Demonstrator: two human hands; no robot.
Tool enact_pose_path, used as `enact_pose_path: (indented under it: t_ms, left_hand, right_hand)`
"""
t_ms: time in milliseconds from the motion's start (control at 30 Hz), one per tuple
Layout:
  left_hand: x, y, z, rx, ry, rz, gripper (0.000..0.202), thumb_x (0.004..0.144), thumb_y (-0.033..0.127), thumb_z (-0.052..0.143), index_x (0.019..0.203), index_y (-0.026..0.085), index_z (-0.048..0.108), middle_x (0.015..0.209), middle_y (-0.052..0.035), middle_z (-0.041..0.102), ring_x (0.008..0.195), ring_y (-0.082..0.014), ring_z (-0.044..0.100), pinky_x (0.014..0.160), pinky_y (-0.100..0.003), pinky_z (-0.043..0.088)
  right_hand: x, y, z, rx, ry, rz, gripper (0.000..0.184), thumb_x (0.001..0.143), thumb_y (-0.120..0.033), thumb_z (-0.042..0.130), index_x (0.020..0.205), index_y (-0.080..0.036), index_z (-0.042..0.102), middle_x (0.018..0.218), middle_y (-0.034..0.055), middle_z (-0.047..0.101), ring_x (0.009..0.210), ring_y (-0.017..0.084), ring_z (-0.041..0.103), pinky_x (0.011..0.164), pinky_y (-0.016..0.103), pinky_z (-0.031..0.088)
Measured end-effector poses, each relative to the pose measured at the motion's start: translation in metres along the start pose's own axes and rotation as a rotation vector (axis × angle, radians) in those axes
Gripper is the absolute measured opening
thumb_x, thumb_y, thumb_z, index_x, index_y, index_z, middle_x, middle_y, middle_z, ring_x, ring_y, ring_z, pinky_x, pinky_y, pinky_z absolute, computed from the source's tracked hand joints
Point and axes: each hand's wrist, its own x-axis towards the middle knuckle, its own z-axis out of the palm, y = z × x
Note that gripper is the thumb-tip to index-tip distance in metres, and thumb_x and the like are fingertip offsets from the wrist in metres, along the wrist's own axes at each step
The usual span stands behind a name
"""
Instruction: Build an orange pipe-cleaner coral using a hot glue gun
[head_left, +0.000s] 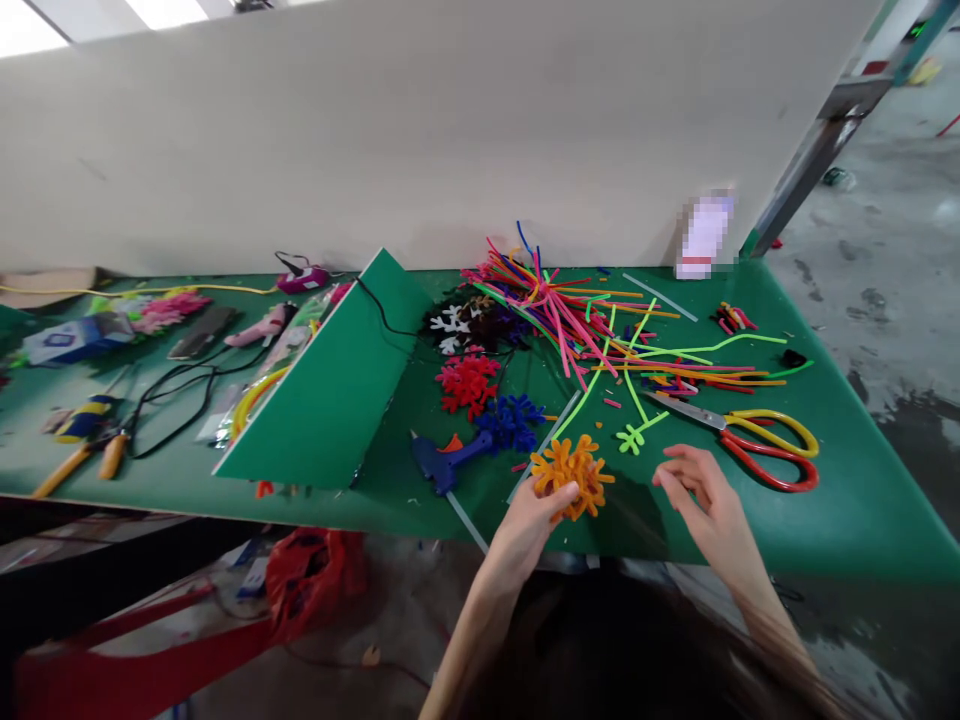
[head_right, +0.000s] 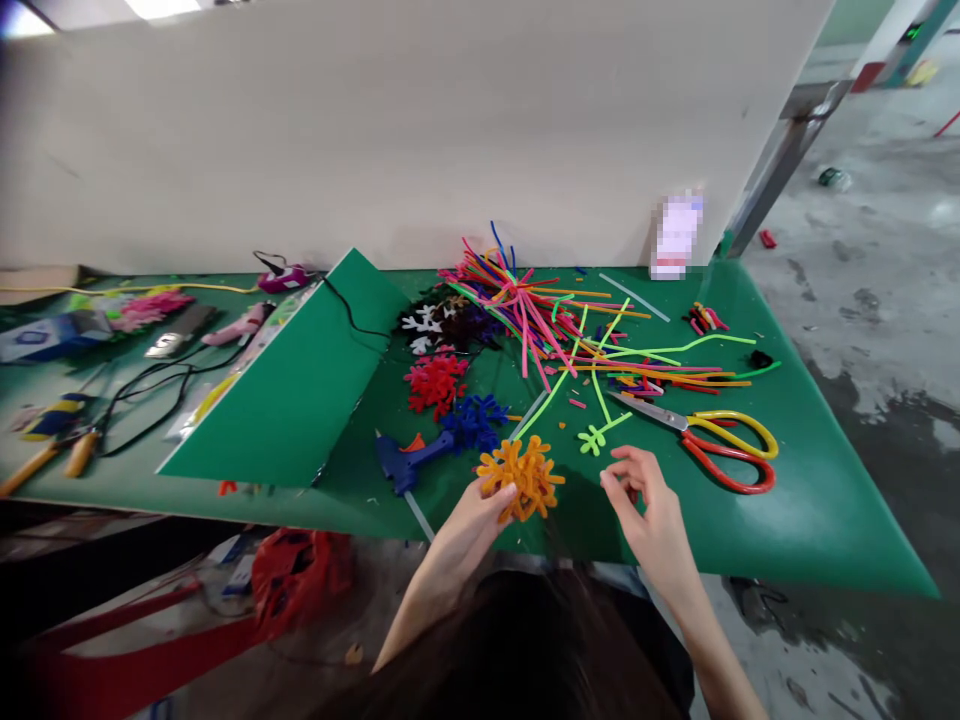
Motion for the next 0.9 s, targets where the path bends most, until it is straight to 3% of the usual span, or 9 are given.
enact_pose_path:
  t_ms: [133,233,400,467,600,667,767,833,900]
  left_hand:
    - [-0.001,-0.001,-0.009,-0.089,-0.018,-0.066,0.046,0.071,0.048,0.078,0.104,0.016,0.069,0.103,-0.0128,0.075,0.097,-0.0272,0.070,0.087,-0.036,0.052]
    - [0.007,-0.005,-0.004,0.152,-0.048,-0.041,0.047,0.079,0.051,0.067,0.108,0.015,0.069,0.100,-0.0131,0.074,0.093,-0.0265,0.071,0.082,-0.037,0.053]
    - [-0.006,0.003,0.001,0.494,0.156,0.187,0.043,0.072,0.041,0.076,0.108,0.018,0.071,0.127,-0.0121,0.063,0.103,-0.0264,0.063,0.091,-0.034,0.048]
    - [-0.025,0.012,-0.006,0.765,0.349,0.457,0.047,0.075,0.037,0.074,0.118,0.021,0.068,0.131,-0.0115,0.060,0.112,-0.0276,0.060,0.099,-0.035,0.043]
    - [-0.054,0.028,-0.031,0.967,0.377,0.591,0.031,0.081,0.031,0.067,0.110,0.021,0.072,0.093,-0.0077,0.071,0.081,-0.0216,0.066,0.079,-0.031,0.053]
    - [-0.058,0.029,-0.038,0.918,0.338,0.567,0.023,0.082,0.031,0.066,0.100,0.021,0.075,0.088,-0.0079,0.072,0.074,-0.0201,0.065,0.067,-0.028,0.054]
    - [-0.060,0.020,-0.035,0.590,0.176,0.427,0.022,0.082,0.031,0.067,0.100,0.020,0.074,0.108,-0.0126,0.072,0.084,-0.0247,0.070,0.056,-0.026,0.054]
    - [-0.059,0.009,-0.024,0.262,-0.021,0.269,0.037,0.080,0.033,0.070,0.116,0.024,0.068,0.127,-0.0142,0.065,0.099,-0.0314,0.069,0.049,-0.024,0.053]
    - [-0.056,-0.004,-0.011,-0.008,-0.251,0.150,0.054,0.077,0.039,0.073,0.129,0.030,0.059,0.143,-0.0120,0.053,0.119,-0.0366,0.059,0.057,-0.027,0.058]
  right_hand:
    - [-0.002,0.025,0.001,-0.089,-0.032,0.030,0.031,0.093,-0.048,0.051,0.106,-0.020,0.054,0.091,0.0061,0.065,0.082,0.020,0.062,0.072,0.032,0.048]
    - [-0.003,0.034,0.005,-0.138,-0.022,0.030,0.032,0.093,-0.049,0.050,0.103,-0.020,0.057,0.088,0.0054,0.065,0.078,0.020,0.062,0.068,0.031,0.048]
    - [-0.006,0.043,-0.001,-0.263,0.082,0.012,0.032,0.093,-0.049,0.049,0.100,-0.020,0.060,0.074,0.0024,0.063,0.066,0.019,0.057,0.062,0.030,0.045]
    - [-0.008,0.047,-0.004,-0.272,0.108,0.013,0.032,0.093,-0.048,0.048,0.100,-0.020,0.060,0.077,0.0036,0.065,0.070,0.020,0.059,0.063,0.031,0.045]
    - [-0.010,0.049,-0.002,-0.239,0.127,0.001,0.030,0.094,-0.047,0.048,0.097,-0.020,0.062,0.080,0.0057,0.066,0.073,0.021,0.061,0.065,0.032,0.046]
    - [-0.010,0.042,0.004,-0.216,0.120,-0.050,0.030,0.093,-0.046,0.049,0.093,-0.020,0.063,0.080,0.0054,0.065,0.071,0.020,0.059,0.067,0.032,0.047]
    - [-0.016,0.022,0.019,-0.104,0.032,-0.118,0.029,0.093,-0.045,0.050,0.089,-0.020,0.064,0.084,0.0061,0.065,0.074,0.019,0.059,0.069,0.030,0.047]
    - [-0.024,0.009,0.032,0.022,-0.165,-0.143,0.033,0.092,-0.048,0.050,0.091,-0.019,0.066,0.080,0.0054,0.065,0.071,0.019,0.060,0.064,0.028,0.048]
    - [-0.033,-0.001,0.045,0.154,-0.375,-0.164,0.041,0.089,-0.057,0.049,0.091,-0.019,0.067,0.074,0.0042,0.064,0.065,0.018,0.059,0.059,0.028,0.047]
